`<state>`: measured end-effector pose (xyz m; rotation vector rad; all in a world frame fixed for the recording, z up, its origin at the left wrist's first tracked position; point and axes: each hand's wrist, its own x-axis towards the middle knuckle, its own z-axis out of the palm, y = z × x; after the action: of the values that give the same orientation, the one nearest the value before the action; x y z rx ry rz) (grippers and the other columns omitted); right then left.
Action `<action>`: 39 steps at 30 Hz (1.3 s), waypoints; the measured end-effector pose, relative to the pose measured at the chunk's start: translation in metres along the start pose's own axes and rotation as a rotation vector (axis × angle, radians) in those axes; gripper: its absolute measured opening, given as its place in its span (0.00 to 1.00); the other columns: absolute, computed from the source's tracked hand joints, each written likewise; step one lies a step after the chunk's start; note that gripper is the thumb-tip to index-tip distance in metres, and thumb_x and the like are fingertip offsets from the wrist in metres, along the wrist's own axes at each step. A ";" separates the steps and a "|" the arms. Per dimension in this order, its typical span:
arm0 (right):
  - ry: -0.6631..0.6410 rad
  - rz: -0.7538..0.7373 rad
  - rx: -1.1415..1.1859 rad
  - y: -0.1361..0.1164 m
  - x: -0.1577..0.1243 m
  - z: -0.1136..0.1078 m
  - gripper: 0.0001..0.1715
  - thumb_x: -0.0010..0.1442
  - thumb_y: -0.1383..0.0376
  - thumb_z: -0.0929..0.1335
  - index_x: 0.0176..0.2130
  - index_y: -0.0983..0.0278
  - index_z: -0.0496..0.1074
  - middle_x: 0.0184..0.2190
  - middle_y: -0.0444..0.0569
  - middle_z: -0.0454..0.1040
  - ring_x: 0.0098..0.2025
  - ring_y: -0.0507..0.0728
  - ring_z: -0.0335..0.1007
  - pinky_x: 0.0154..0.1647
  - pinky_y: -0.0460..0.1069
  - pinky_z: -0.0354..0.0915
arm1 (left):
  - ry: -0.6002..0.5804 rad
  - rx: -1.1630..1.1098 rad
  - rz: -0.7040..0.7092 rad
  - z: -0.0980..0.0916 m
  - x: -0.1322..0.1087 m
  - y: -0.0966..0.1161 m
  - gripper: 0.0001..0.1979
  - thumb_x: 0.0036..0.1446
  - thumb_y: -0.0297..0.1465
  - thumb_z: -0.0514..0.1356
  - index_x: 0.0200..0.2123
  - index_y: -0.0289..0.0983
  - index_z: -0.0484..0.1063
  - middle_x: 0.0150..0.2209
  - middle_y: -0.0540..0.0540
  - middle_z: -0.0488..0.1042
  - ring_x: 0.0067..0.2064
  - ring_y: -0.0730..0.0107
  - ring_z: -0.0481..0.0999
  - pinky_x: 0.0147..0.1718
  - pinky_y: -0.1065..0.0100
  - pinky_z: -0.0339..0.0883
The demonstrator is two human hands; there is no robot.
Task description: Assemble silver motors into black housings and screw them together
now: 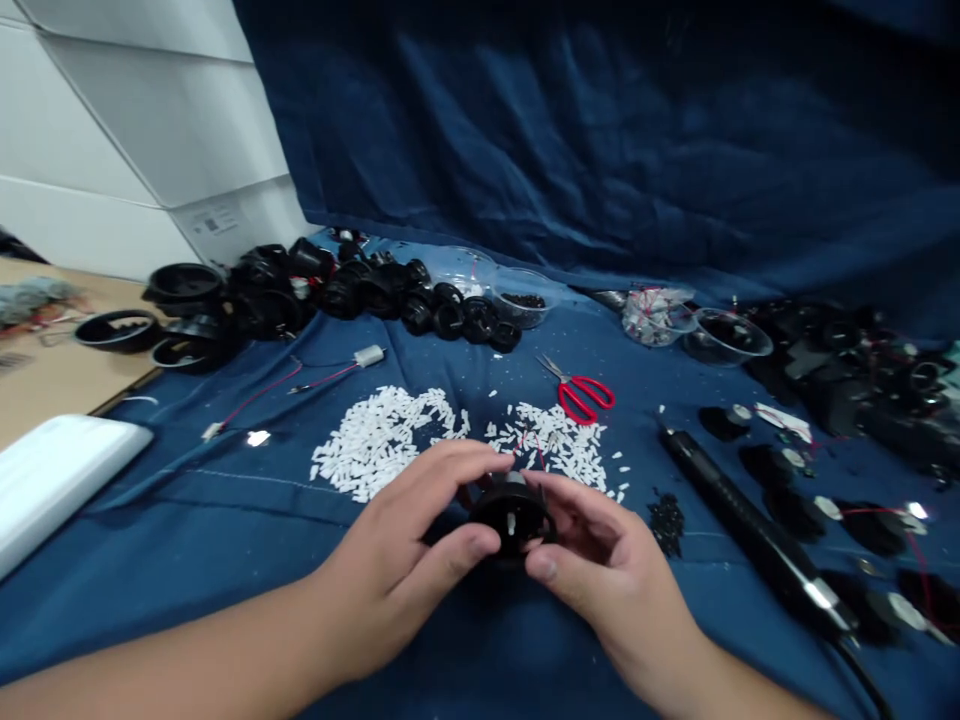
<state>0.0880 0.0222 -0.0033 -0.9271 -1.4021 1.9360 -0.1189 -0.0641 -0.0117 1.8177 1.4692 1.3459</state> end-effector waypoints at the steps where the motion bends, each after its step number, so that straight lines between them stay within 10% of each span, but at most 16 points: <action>1: 0.007 -0.007 -0.010 -0.001 0.000 -0.001 0.33 0.45 0.59 0.85 0.51 0.54 0.83 0.43 0.48 0.84 0.44 0.55 0.81 0.45 0.44 0.76 | -0.021 -0.024 -0.045 0.000 0.000 -0.001 0.20 0.74 0.45 0.58 0.66 0.53 0.69 0.61 0.47 0.74 0.62 0.61 0.74 0.62 0.62 0.68; 15: -0.034 -0.143 -0.097 -0.002 0.002 -0.003 0.23 0.55 0.58 0.81 0.51 0.52 0.82 0.44 0.46 0.81 0.43 0.51 0.78 0.44 0.43 0.75 | -0.107 -0.375 -0.281 0.005 0.015 -0.003 0.20 0.69 0.53 0.60 0.57 0.54 0.78 0.53 0.49 0.75 0.56 0.61 0.75 0.58 0.62 0.68; 25: -0.004 -0.141 -0.473 0.017 -0.011 -0.014 0.28 0.61 0.59 0.75 0.59 0.58 0.77 0.40 0.48 0.79 0.38 0.54 0.76 0.40 0.49 0.75 | -0.255 0.007 -0.026 0.003 0.007 -0.001 0.17 0.75 0.40 0.55 0.62 0.45 0.68 0.57 0.42 0.71 0.59 0.58 0.71 0.62 0.56 0.66; 32: 0.056 -0.424 -0.884 0.037 -0.035 -0.037 0.23 0.66 0.65 0.68 0.58 0.62 0.78 0.52 0.54 0.80 0.38 0.54 0.80 0.44 0.47 0.78 | -0.481 0.274 0.106 0.013 0.005 0.006 0.14 0.71 0.36 0.61 0.58 0.45 0.69 0.56 0.43 0.74 0.55 0.57 0.74 0.57 0.53 0.70; 39: 0.349 -0.627 -0.800 0.066 -0.070 -0.063 0.19 0.68 0.62 0.70 0.58 0.59 0.78 0.51 0.53 0.80 0.33 0.51 0.80 0.40 0.44 0.78 | -0.305 0.335 0.247 0.014 0.013 0.016 0.23 0.71 0.35 0.61 0.66 0.48 0.60 0.57 0.42 0.73 0.56 0.58 0.74 0.56 0.56 0.72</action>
<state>0.1768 -0.0156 -0.0653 -0.9294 -1.9639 0.7017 -0.0995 -0.0549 0.0005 2.3616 1.4005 0.9048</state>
